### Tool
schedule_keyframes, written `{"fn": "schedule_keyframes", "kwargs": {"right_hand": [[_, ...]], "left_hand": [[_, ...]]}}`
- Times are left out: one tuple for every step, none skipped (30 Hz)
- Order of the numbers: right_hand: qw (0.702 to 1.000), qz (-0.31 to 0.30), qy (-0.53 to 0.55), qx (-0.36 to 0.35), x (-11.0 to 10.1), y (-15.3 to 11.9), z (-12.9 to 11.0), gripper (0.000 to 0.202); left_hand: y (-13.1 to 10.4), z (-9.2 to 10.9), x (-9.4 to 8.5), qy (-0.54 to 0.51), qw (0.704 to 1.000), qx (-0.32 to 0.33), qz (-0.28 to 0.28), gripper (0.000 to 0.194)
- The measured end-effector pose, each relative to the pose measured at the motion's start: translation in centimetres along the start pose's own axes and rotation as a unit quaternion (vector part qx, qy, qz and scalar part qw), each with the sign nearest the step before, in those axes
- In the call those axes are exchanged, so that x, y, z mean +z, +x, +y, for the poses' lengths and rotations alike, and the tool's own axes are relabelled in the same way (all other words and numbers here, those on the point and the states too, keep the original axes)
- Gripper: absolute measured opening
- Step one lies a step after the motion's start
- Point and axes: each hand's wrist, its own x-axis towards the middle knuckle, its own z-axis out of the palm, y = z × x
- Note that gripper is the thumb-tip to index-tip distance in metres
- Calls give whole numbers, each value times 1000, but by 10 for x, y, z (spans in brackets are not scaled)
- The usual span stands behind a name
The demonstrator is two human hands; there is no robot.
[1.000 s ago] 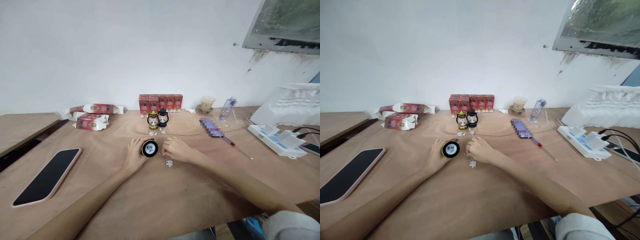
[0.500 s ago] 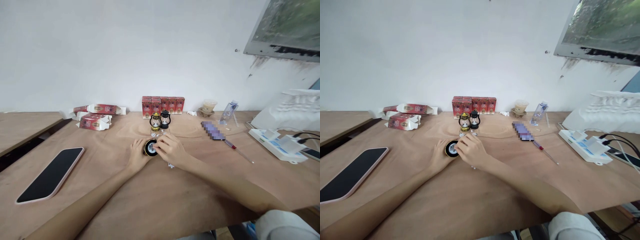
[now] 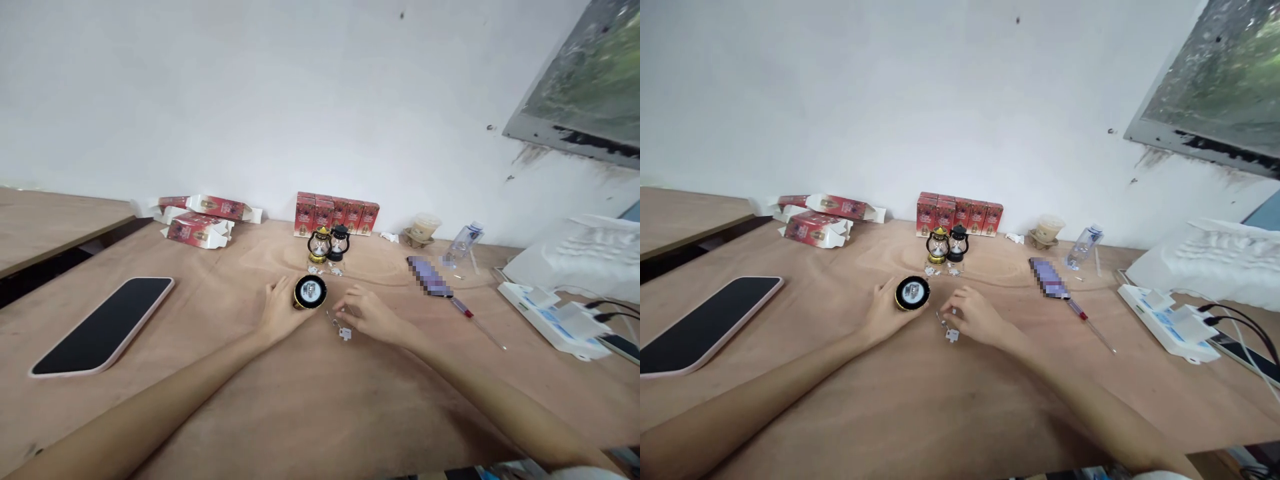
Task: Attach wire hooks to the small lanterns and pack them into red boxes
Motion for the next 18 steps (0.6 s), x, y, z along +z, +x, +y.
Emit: {"fn": "schedule_keyframes", "kwargs": {"right_hand": [[999,-37,-11,1,-1,0,0,8],[998,-63,-23,1,-2,0,1,9],[996,-82,-33,-3,-2,1,0,10],[994,-96,-41,-15,-3,2,1,11],[993,-108,-43,-30,-3,3,1,12],[991,-117,-40,-47,-3,3,2,13],[989,-126,-34,-63,-3,4,3,13],[988,-133,-25,-75,-2,4,4,14],[987,-138,-16,-79,-2,4,5,14],[987,-140,-8,-78,-1,4,6,14],[988,-138,-3,-71,0,4,6,14],[989,-132,-1,-62,0,4,5,14],[991,-126,-1,-52,1,3,4,14],[991,-122,-1,-46,1,3,3,14],[992,-119,-2,-43,0,2,2,15],[992,-117,-2,-42,0,2,2,16],[992,-115,-4,-43,-2,1,2,16],[993,-112,-5,-47,-3,1,3,16]], "left_hand": [[0,0,0,-1,1000,-2,0,40],[0,1,0,-1,1000,-2,-1,40],[0,1,0,-1,1000,-2,-1,40],[0,2,0,-1,1000,-1,-1,39],[0,2,0,-1,1000,0,-1,39],[0,3,0,0,1000,2,0,39],[0,3,0,0,1000,5,1,38],[0,2,1,2,1000,7,2,38],[0,2,1,5,1000,9,2,39],[0,1,2,9,1000,13,1,39],[0,0,3,13,1000,17,-1,39],[0,-1,3,17,1000,23,-4,39],[0,-2,4,20,999,27,-7,40],[0,-2,4,23,999,31,-11,40],[0,-2,4,25,999,33,-14,41],[0,-2,4,25,999,32,-14,41],[0,-2,3,25,999,30,-14,41],[0,-2,3,25,999,28,-14,41]]}}
